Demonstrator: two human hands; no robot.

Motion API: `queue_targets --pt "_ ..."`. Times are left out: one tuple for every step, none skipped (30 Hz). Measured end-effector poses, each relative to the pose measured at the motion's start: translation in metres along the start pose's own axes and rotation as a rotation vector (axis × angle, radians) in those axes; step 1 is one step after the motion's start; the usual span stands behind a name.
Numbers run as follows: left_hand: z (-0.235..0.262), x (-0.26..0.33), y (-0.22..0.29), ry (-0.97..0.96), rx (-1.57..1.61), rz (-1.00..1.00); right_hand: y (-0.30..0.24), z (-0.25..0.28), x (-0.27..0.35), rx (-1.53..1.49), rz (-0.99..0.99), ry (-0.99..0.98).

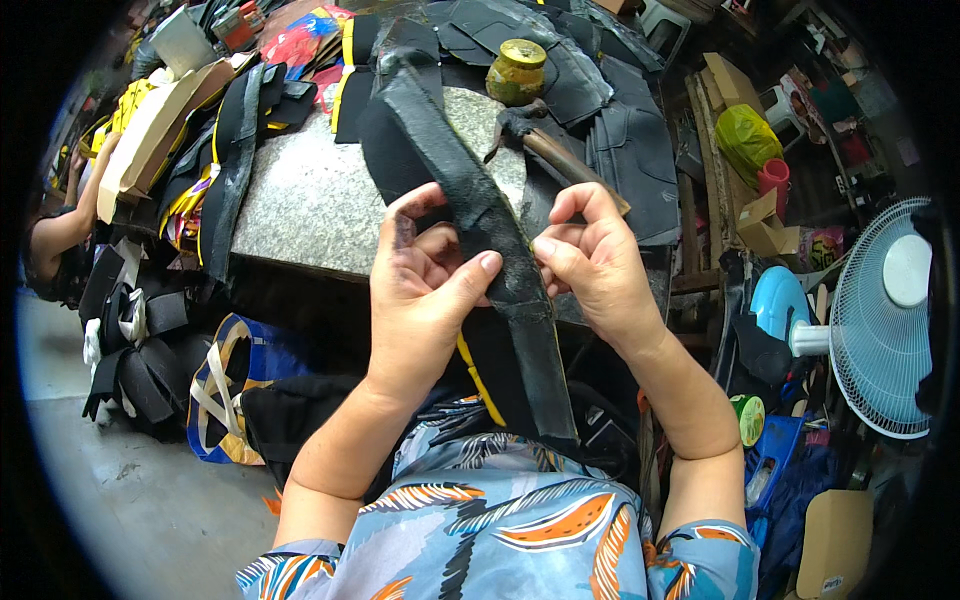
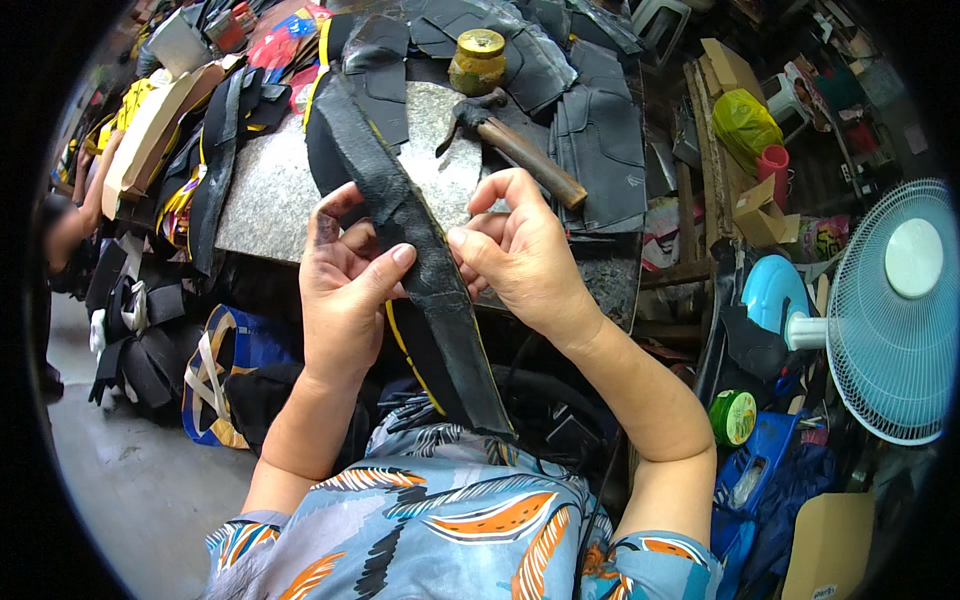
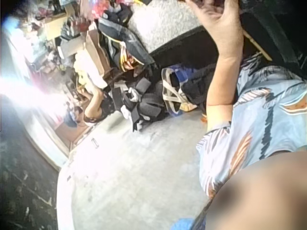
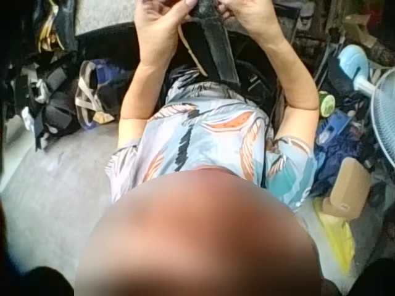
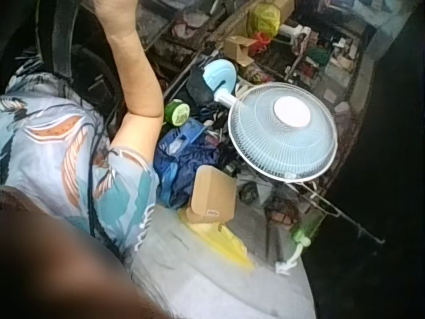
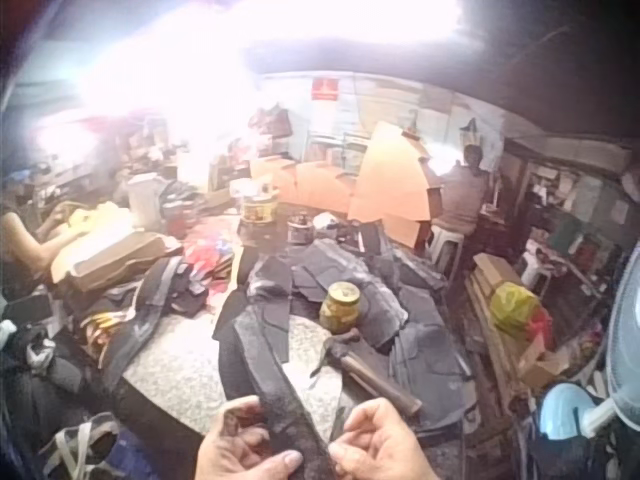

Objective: The person applies adhesive to black strap pieces, presses them together, trims excess with scissors, and uses a hammer to flatten seams. The person repeats these steps on multiple strap sections.

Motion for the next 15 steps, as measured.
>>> queue_targets --pt "0.001 -0.001 -0.002 0.025 0.029 0.0 0.002 0.003 0.003 -0.033 -0.045 0.028" --pt "0.002 -0.001 -0.004 0.049 0.058 0.001 0.001 0.002 0.005 -0.015 -0.055 0.02" --pt "-0.001 0.0 -0.003 0.011 0.082 -0.015 0.0 0.0 0.009 -0.003 -0.052 0.007" --pt "0.001 0.001 -0.005 0.033 0.017 0.0 -0.002 0.0 0.013 0.018 -0.054 0.015" --pt "-0.001 0.002 -0.005 0.028 -0.026 -0.012 -0.003 -0.003 0.016 0.082 -0.042 0.0" --pt "-0.007 0.004 -0.004 -0.012 -0.045 -0.056 -0.005 -0.002 0.02 0.141 -0.041 0.013" --pt "-0.006 0.005 -0.001 0.038 -0.266 -0.098 -0.012 -0.002 0.022 0.195 0.062 0.051" --pt "-0.007 0.006 0.004 0.076 -0.465 -0.153 -0.018 0.0 0.027 0.291 0.086 0.049" --pt "-0.011 0.008 0.015 0.118 -0.62 -0.3 -0.028 0.0 0.031 0.354 0.186 0.064" --pt "-0.006 0.008 0.02 0.262 -0.7 -0.333 -0.033 0.003 0.035 0.357 0.198 0.077" --pt "-0.005 0.008 0.023 0.287 -0.592 -0.357 -0.043 0.003 0.041 0.356 0.269 0.06" --pt "-0.006 0.004 0.013 0.224 -0.232 -0.274 -0.051 0.003 0.045 0.391 0.316 0.057" --pt "-0.011 0.004 0.002 0.129 -0.015 -0.129 -0.055 0.003 0.049 0.4 0.313 0.059" --pt "-0.017 0.007 -0.01 0.066 0.182 0.051 -0.062 -0.001 0.052 0.411 0.354 0.036" --pt "-0.029 0.013 -0.015 -0.052 0.259 0.116 -0.066 -0.004 0.055 0.502 0.37 0.044"
Point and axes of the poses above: each hand's wrist, its own x-axis away from the middle knuckle, its own z-axis out of the back of the hand, y = z × x, the point moved 8 cm from there along -x, towards the middle knuckle, and after that the axes turned 7 degrees about -x, right-handed, at the moved point
